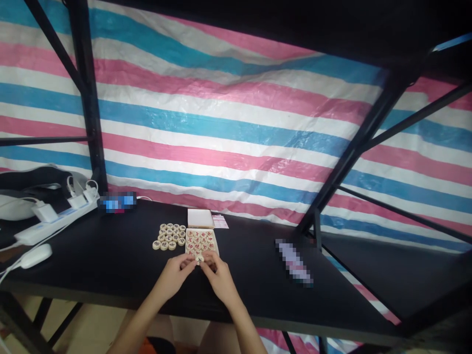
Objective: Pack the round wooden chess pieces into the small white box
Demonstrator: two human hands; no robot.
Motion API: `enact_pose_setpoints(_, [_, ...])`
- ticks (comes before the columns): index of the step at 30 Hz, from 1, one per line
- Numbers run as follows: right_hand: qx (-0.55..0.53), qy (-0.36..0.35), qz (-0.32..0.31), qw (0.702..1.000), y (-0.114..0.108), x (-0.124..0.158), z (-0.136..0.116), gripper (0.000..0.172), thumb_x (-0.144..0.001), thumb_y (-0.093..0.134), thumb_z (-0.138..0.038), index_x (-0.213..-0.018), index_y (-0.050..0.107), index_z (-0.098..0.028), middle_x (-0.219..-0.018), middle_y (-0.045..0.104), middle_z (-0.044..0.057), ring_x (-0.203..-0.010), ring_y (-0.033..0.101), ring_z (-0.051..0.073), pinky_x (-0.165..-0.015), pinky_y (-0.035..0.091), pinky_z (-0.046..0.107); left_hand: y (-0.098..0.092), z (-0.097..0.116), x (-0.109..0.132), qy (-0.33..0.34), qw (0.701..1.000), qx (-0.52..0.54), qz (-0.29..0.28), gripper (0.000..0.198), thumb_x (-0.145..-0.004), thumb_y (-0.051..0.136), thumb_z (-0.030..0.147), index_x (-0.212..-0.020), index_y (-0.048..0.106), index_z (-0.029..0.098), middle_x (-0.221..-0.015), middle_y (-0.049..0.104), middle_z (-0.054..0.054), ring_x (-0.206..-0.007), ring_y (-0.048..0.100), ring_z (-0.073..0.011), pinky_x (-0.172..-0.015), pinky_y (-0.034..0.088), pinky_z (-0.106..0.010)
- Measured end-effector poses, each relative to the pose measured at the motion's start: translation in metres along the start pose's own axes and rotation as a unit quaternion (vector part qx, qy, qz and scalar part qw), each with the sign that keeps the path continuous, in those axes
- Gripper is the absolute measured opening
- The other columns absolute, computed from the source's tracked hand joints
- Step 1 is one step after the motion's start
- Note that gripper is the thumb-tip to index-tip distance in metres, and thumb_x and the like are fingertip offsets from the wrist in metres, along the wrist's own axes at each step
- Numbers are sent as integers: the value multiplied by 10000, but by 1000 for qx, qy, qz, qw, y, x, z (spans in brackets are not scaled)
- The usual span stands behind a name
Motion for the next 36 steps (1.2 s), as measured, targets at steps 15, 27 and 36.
enact_pose_setpoints(15, [365, 16, -5, 931, -41, -101, 37, 191, -849, 487, -155, -972, 629, -194, -833, 686, 37, -793, 629, 155, -719, 434, 232, 6, -14, 1, 76, 979, -180, 55, 270, -830, 487, 175, -1034, 660, 209, -1053, 637, -67, -1015, 571, -227, -935, 452, -379])
enact_pose_setpoints(27, [501, -38, -36, 864, -28, -101, 32, 211, -901, 456, -213, -938, 660, -177, -966, 619, 116, -958, 534, 226, -838, 384, 311, 7, -15, -1, 66, 984, -157, 57, 267, -824, 490, 194, -1029, 660, 211, -1056, 626, -73, -1031, 566, -234, -959, 439, -405])
enact_pose_setpoints(36, [490, -118, -95, 859, -11, -102, 1, 241, -890, 475, -176, -1067, 637, -202, -1013, 620, 85, -964, 529, 203, -860, 380, 298, -9, -18, -4, -7, 973, -20, 229, 127, -724, 476, 254, -820, 534, 193, -828, 540, -27, -645, 559, -163, -619, 482, -298])
Point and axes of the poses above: each hand's wrist, its own x-axis away from the middle knuckle, its own y-axis out of the palm, z = x × y, the point moved 1 cm from there along -x, towards the middle knuckle
